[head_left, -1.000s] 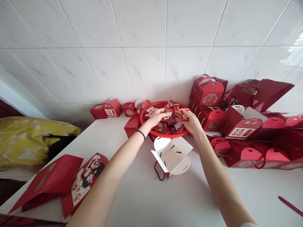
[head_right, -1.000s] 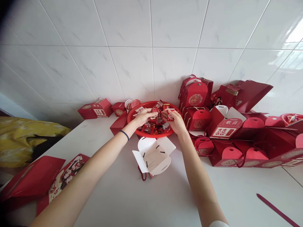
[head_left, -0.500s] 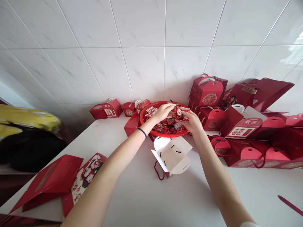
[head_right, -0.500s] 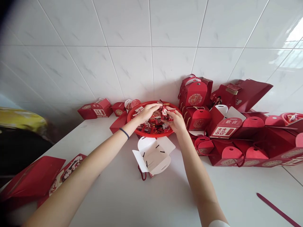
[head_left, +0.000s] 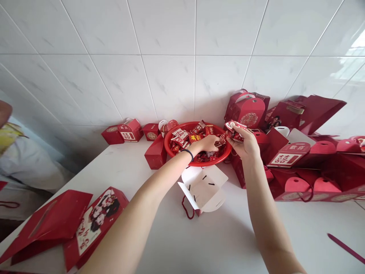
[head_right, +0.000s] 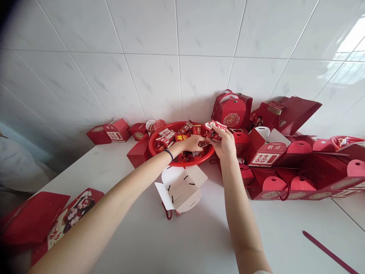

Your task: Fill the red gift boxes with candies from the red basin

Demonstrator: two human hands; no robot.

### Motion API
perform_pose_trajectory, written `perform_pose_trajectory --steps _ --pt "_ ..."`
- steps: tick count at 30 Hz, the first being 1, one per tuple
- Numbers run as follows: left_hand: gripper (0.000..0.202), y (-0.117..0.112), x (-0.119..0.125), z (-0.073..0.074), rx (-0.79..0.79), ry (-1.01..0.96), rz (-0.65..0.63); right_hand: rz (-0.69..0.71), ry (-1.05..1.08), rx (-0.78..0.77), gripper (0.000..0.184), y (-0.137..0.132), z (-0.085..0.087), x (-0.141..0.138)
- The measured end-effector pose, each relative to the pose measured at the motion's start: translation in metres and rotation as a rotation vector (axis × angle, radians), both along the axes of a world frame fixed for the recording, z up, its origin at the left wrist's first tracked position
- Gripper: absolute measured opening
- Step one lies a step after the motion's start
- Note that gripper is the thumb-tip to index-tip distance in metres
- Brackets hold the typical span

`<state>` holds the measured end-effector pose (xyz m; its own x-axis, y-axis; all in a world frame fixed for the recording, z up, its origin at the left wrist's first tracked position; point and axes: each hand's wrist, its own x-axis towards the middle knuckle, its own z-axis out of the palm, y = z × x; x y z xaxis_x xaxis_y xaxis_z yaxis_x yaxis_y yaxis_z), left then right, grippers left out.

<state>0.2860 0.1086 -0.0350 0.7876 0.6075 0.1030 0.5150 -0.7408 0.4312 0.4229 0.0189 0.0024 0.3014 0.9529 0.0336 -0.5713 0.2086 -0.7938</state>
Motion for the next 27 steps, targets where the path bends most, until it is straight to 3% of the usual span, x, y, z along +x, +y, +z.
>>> perform_pose_trajectory --steps 4,9,12,19,23,27 --pt "0.045 -0.003 0.004 0.001 0.078 0.14 -0.01 0.004 -0.044 0.022 0.022 -0.001 0.003 0.003" --pt "0.023 -0.006 0.002 0.003 0.165 0.285 0.09 -0.019 -0.077 0.013 0.022 -0.002 0.002 0.006" --pt "0.022 -0.007 -0.001 0.006 0.199 0.326 0.141 -0.023 -0.088 0.019 0.022 -0.003 0.002 0.006" --pt "0.047 -0.015 0.007 0.009 0.296 0.214 0.163 -0.008 -0.125 0.042 0.021 -0.004 0.003 0.004" --pt "0.033 -0.015 0.014 0.009 0.276 0.179 0.098 -0.012 -0.172 0.066 0.026 -0.007 0.005 0.003" --pt "0.022 -0.011 0.005 0.015 0.241 0.092 0.118 -0.016 -0.19 0.074 0.029 -0.012 0.01 0.003"
